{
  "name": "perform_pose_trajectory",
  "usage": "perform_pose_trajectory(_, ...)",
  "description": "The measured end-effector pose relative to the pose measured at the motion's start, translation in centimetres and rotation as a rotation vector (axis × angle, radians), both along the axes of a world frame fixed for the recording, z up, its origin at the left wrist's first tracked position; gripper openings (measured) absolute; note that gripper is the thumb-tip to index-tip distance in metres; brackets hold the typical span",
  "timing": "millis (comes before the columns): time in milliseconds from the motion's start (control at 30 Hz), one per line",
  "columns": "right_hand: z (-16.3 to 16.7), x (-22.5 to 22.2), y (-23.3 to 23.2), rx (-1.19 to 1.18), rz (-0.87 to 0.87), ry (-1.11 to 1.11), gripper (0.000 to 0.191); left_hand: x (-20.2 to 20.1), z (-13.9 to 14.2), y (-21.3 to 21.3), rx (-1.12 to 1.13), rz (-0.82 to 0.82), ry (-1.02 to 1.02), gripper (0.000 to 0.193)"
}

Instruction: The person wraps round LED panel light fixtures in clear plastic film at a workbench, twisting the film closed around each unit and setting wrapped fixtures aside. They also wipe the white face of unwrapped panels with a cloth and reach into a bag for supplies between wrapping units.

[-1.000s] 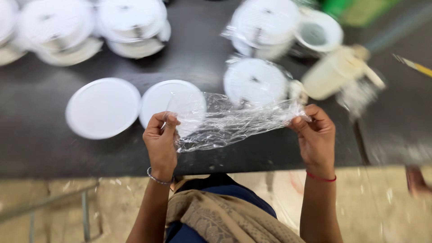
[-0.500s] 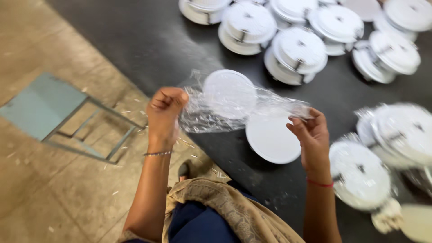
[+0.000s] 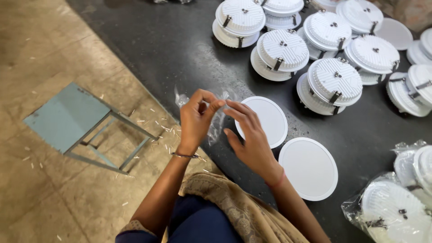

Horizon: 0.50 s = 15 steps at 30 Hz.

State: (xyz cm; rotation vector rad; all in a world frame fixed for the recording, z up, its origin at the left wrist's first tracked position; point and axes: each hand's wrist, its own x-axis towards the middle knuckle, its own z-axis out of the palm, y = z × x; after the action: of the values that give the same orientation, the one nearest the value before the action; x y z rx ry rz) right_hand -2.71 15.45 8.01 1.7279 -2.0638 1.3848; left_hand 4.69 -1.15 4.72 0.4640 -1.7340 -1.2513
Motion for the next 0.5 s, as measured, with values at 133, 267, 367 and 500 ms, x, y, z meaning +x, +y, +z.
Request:
perform_pose_trajectory(133,-0.5,-1.2,-3.7,0.262,-0.073,0.247,0.021,0.1,1.1,-3.7,-0.184,0.147,-0.029,0.012)
perform_pose_trajectory(267,-2.0,-0.7,-4.4,0.352,-0.008,0.053,0.033,-0.4,1.6,-6.5,-0.365,0.15,-0.095,0.004)
perform_pose_trajectory(367,-4.0,-0.9,-5.4,0.241,-0.098,-0.227,0.05,-1.0,0.6,-5.0,-0.497,-0.048,-0.025,0.013)
perform_pose_trajectory(500,-8.4,-5.2,-11.5,0.262,-0.052,-0.207,0.053,-1.9,-0.7,-1.7,-0.541,-0.307,0.01,0.015)
